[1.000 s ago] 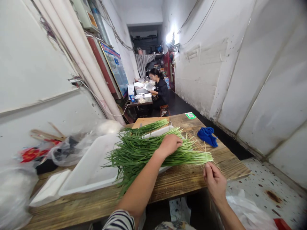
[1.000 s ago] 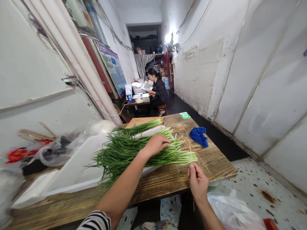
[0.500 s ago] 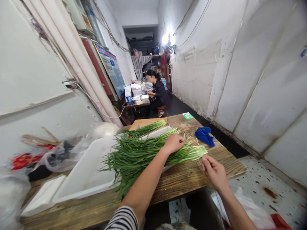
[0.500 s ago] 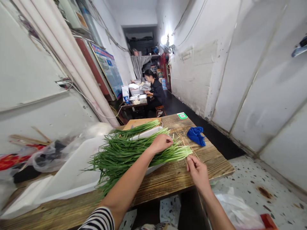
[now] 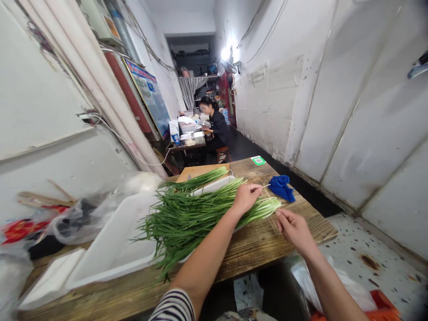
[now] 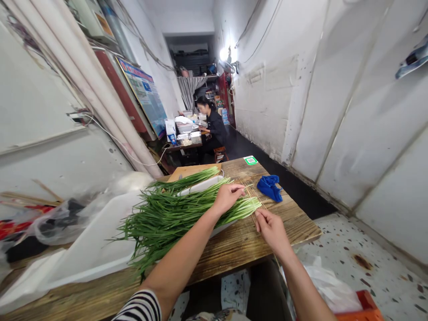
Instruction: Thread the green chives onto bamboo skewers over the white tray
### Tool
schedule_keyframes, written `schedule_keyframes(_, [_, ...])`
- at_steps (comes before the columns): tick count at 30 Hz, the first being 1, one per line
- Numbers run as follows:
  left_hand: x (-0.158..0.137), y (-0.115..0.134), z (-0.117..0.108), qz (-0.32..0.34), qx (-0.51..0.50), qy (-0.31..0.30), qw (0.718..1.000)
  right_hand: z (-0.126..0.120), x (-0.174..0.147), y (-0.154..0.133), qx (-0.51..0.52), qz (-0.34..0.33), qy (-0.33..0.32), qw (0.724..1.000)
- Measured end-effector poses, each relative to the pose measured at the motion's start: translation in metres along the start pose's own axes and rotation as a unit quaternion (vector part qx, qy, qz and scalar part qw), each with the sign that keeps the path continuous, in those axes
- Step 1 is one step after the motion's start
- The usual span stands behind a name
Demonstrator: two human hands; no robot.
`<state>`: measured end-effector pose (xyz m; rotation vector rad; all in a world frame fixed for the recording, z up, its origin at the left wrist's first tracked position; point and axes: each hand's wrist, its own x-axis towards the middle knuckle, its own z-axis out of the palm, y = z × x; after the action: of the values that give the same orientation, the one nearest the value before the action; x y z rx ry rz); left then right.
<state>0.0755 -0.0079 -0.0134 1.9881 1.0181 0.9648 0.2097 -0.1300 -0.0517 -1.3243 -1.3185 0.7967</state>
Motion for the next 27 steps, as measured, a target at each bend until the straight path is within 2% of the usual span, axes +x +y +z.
schedule_keyframes(15, [0.0008, -0.0019, 0.0042, 0.001, -0.029, 0.023, 0.999, 0.0004, -0.0004, 0.0015, 0.002, 0.007, 0.003, 1.000])
schedule_keyframes(27, [-0.0022, 0.0005, 0.0010, 0.034, 0.024, 0.035, 0.999, 0.0015, -0.0011, -0.0008, -0.004, -0.002, 0.008, 1.000])
